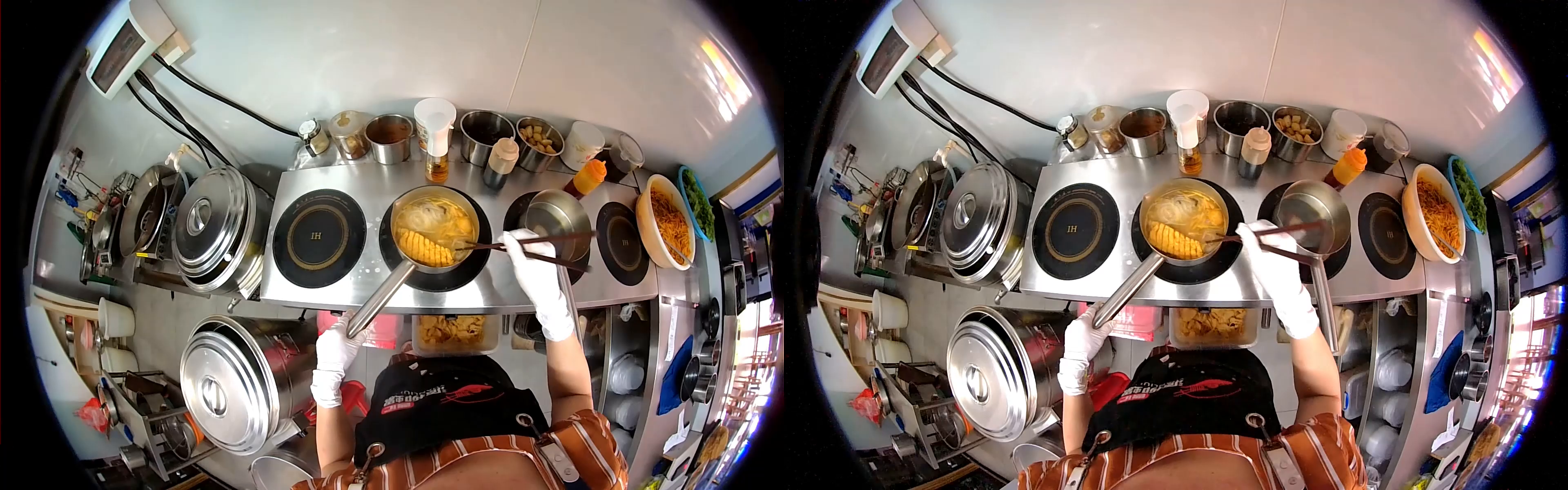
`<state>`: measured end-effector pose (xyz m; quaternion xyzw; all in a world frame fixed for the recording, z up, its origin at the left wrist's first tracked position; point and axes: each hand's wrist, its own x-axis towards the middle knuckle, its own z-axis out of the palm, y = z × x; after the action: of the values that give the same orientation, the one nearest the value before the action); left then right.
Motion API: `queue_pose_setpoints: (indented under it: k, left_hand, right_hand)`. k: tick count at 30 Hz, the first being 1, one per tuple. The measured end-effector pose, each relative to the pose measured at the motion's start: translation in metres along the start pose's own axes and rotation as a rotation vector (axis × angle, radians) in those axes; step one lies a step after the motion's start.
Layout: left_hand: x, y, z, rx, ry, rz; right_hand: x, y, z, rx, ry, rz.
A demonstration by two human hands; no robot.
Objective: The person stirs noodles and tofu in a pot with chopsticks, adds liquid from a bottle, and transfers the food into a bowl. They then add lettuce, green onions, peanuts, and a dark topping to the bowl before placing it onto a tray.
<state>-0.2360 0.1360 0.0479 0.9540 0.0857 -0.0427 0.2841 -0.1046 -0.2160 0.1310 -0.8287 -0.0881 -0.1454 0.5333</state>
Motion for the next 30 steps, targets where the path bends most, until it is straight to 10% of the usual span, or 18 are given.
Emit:
queue_pose_setpoints:
  k: [15,30]
  left_hand:
    - [0.0,-0.006,0.005,0.0,0.033,0.042]
    - [0.0,0.001,0.0,-0.032,-0.007,-0.005]
  right_hand:
    - [0.017,0.08,0.066,0.349,0.189,0.151]
    - [-0.058,-0.027,0.026,0.235,-0.098,0.237]
